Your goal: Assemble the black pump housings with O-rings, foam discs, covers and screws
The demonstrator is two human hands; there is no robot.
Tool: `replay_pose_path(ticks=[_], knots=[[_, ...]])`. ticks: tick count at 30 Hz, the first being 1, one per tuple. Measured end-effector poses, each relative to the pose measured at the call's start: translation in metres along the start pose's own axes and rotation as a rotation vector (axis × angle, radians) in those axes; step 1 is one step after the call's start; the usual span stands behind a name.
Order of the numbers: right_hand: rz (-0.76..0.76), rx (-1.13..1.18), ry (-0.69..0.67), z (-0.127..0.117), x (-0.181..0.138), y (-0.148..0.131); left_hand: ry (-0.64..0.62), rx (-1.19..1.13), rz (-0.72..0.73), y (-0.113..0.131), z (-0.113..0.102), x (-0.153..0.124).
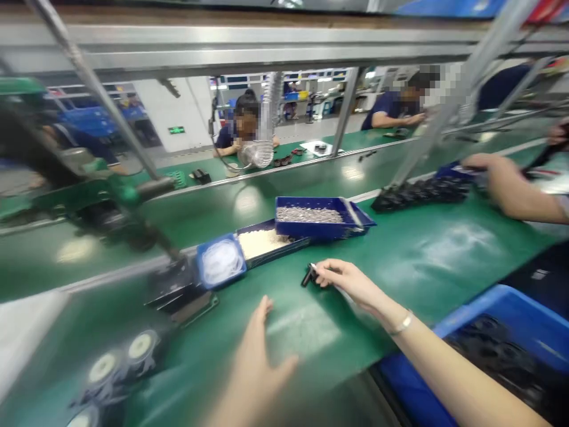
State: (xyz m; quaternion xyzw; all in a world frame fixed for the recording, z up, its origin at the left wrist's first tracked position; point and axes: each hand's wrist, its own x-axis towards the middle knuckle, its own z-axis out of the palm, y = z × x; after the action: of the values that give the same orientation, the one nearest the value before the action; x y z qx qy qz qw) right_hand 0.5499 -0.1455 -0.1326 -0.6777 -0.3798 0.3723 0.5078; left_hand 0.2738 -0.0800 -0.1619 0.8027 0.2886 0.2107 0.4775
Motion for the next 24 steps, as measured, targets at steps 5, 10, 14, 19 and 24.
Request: replay_pose_path(ticks=[5, 10, 14, 19, 24], knots=[[0.048, 0.242, -0.499, 0.067, -0.039, -0.032, -0.022, 0.437, 0.206, 0.009, -0.006, 0.013], [0.086, 0.291, -0.689, 0.098, -0.045, -0.052, 0.043, 0.603, 0.127, 0.004, -0.028, 0.007], [0.127, 0.365, -0.768, 0.115, -0.042, -0.057, 0.139, 0.573, 0.21, -0.004, -0.042, -0.01], [0.217, 0.428, -0.809, 0.136, -0.041, -0.057, 0.16, 0.439, 0.201, -0.011, -0.052, -0.024], [0.129, 0.403, -0.632, 0.143, -0.031, -0.063, 0.182, -0.006, -0.067, -0.006, -0.051, -0.028]])
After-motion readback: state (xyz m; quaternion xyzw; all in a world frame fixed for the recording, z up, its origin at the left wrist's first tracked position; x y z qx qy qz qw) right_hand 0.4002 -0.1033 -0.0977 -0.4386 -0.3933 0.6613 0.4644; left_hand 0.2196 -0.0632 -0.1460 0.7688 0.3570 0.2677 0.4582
